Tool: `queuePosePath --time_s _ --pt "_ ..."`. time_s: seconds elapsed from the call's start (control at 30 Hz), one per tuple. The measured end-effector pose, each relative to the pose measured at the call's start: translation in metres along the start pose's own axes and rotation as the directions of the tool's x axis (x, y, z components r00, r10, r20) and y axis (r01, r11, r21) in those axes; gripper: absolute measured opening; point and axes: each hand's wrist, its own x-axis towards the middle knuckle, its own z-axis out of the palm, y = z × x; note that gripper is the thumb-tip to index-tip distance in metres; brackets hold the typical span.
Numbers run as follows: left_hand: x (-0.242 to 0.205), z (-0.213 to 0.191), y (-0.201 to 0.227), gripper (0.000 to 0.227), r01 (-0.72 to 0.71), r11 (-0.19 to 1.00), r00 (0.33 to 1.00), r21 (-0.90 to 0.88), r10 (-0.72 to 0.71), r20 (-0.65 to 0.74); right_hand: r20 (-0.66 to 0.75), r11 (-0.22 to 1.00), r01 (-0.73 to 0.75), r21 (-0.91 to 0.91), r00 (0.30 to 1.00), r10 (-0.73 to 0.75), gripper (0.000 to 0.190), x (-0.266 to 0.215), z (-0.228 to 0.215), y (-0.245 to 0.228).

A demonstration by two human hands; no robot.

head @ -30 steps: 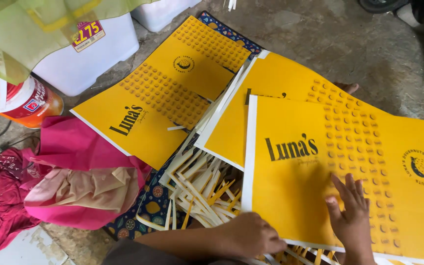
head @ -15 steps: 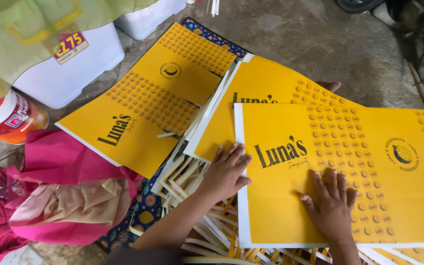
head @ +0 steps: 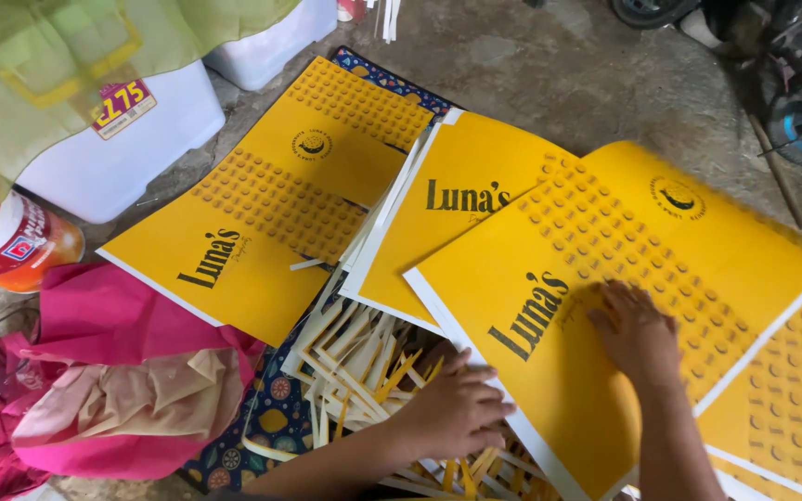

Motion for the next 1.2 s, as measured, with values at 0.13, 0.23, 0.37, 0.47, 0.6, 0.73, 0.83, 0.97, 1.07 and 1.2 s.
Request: queuePosePath --time_s 0.13,0.23,0.37,0.47,0.6,0.73,0.83,0.97,1.07,1.2 --pt "0.009 -0.011 -0.045 0.045 0.019 0.993 0.921 0.121 0.03 -0.388 -0.237 0.982 0.077 0.175 0.971 -0.034 0.052 -0.018 0.018 -0.015" --pt "0.01 -0.023 -0.092 0.049 0.217 0.945 0.686 0.244 0.03 -0.727 -0.209 0.997 0.018 0.079 0.978 -0.001 0.052 -0.024 0.023 -0.014" --pt "0.004 -0.056 -0.097 0.076 0.652 0.753 0.636 0.093 -0.476 -0.608 -0.247 0.993 0.032 0.109 0.969 -0.004 0.052 -0.025 0.022 -0.016" --pt "0.006 -0.054 -0.091 0.072 0.661 0.75 0.643 0.037 -0.54 -0.543 -0.247 0.991 0.029 0.128 0.969 0.004 0.053 -0.025 0.021 -0.016" --pt "0.002 -0.046 -0.107 0.055 0.604 0.796 0.632 -0.025 -0.498 -0.594 -0.23 0.993 0.03 0.117 0.973 -0.002 0.053 -0.027 0.016 -0.019" --pt "-0.002 -0.04 -0.117 0.045 0.506 0.863 0.657 -0.004 -0.389 -0.646 -0.236 0.993 0.052 0.105 0.971 -0.026 0.056 -0.034 0.019 -0.017" --pt "-0.006 -0.049 -0.108 0.048 0.45 0.893 0.648 -0.019 -0.341 -0.681 -0.237 0.992 0.085 0.092 0.97 -0.061 0.055 -0.046 0.013 -0.013" --pt "-0.011 -0.071 -0.062 0.051 0.423 0.743 0.662 -0.519 -0.644 -0.383 -0.218 0.968 0.186 0.171 0.965 -0.147 0.055 -0.061 0.0 -0.011" --pt "-0.016 -0.062 -0.037 0.064 0.372 0.501 0.62 -0.781 -0.761 -0.193 -0.162 0.967 0.151 0.204 0.98 -0.119 0.056 -0.06 0.0 -0.013" --pt "-0.017 -0.026 -0.033 0.073 0.137 0.139 0.478 -0.981 -0.876 -0.058 -0.223 0.944 0.291 0.153 0.941 -0.254 0.074 -0.053 0.007 -0.035"
